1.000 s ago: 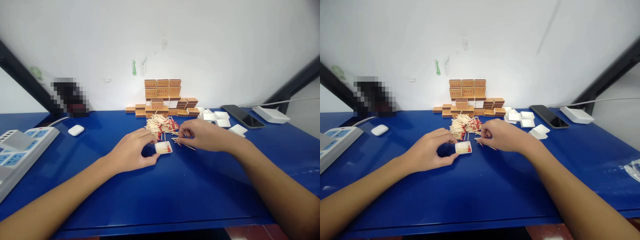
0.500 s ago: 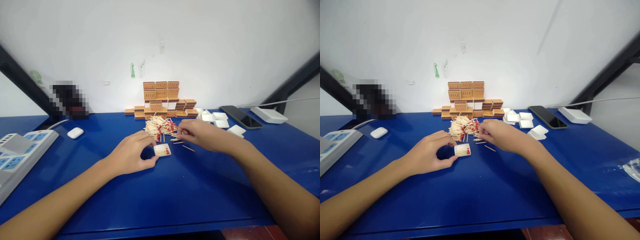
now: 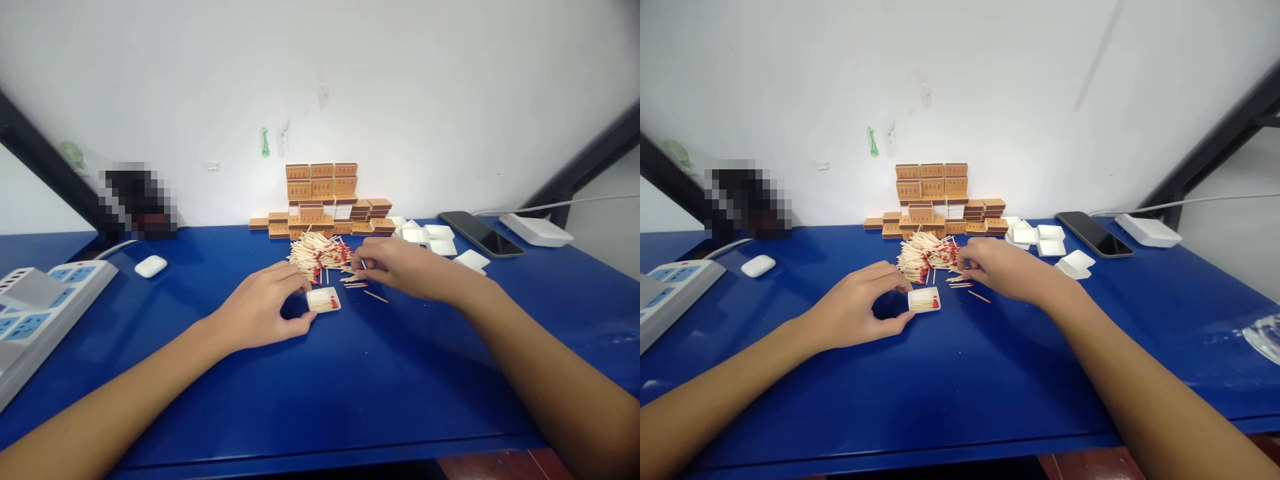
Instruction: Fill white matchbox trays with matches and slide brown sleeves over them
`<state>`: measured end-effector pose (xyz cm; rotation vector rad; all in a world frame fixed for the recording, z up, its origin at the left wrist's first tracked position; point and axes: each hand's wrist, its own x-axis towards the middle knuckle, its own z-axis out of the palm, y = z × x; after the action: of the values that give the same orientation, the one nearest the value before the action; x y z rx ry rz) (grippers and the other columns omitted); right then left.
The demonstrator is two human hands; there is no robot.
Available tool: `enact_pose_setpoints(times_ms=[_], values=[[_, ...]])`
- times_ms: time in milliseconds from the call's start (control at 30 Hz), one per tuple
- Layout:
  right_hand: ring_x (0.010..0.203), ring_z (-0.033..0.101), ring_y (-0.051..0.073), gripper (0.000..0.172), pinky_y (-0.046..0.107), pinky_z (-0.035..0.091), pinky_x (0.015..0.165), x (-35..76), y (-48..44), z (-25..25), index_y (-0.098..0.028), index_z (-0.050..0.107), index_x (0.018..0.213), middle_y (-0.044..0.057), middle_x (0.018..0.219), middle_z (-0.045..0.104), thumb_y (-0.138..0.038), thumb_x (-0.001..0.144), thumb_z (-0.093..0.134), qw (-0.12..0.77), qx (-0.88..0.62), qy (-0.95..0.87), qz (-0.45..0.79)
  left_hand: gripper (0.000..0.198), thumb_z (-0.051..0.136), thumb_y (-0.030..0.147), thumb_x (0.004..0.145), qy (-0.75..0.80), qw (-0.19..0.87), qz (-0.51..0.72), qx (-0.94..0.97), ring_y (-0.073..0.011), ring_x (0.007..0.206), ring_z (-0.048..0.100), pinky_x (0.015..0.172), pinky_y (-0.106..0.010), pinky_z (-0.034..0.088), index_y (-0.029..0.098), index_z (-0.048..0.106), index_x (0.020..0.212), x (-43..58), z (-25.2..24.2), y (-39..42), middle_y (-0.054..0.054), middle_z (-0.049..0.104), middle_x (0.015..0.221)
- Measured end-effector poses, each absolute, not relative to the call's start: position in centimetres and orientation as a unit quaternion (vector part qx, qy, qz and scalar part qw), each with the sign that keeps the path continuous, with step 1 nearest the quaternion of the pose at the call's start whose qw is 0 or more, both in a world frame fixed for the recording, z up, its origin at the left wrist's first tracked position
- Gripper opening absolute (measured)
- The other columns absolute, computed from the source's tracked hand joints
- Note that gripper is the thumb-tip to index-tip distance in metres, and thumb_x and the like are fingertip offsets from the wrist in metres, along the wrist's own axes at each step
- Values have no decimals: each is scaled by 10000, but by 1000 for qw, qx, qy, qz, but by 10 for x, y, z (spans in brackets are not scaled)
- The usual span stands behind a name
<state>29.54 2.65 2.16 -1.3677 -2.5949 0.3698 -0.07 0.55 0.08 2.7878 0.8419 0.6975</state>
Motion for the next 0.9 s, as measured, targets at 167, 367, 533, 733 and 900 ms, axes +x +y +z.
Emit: enact_pose_setpoints(times_ms=[167,367,533,733,900], values=[[798,564,194,150,330,406,704,295,30,15,-206,649,902,59,933,653,-291,979,552,74,-459,-875,135,179,695,300,880,278,72,233,929,-223,903,645,791,-376,552,189,673,1020,-1,1,5,-51,706,973],[741,542,186,145,331,394,674,293,28,15,-211,603,874,46,866,637,-293,973,538,63,-479,-864,143,165,698,289,874,278,67,231,930,-225,906,646,787,-374,550,192,666,1004,-1,2,5,-53,706,974],[711,534,180,177,328,380,651,290,24,18,-215,594,887,43,847,645,-350,986,536,83,-483,-859,151,162,695,295,878,278,65,233,930,-223,896,645,776,-368,548,195,667,1003,-1,2,6,-49,709,967],[744,534,182,184,325,391,676,285,23,19,-215,581,847,57,878,637,-316,984,509,85,-460,-873,141,166,692,286,873,276,69,235,930,-225,897,648,785,-374,550,195,666,1009,0,1,6,-50,710,965],[759,558,191,193,327,381,677,288,22,24,-213,634,896,51,877,661,-356,987,542,79,-477,-865,133,163,689,286,877,280,66,231,929,-224,906,646,790,-375,552,195,668,1011,-1,2,6,-51,708,975]])
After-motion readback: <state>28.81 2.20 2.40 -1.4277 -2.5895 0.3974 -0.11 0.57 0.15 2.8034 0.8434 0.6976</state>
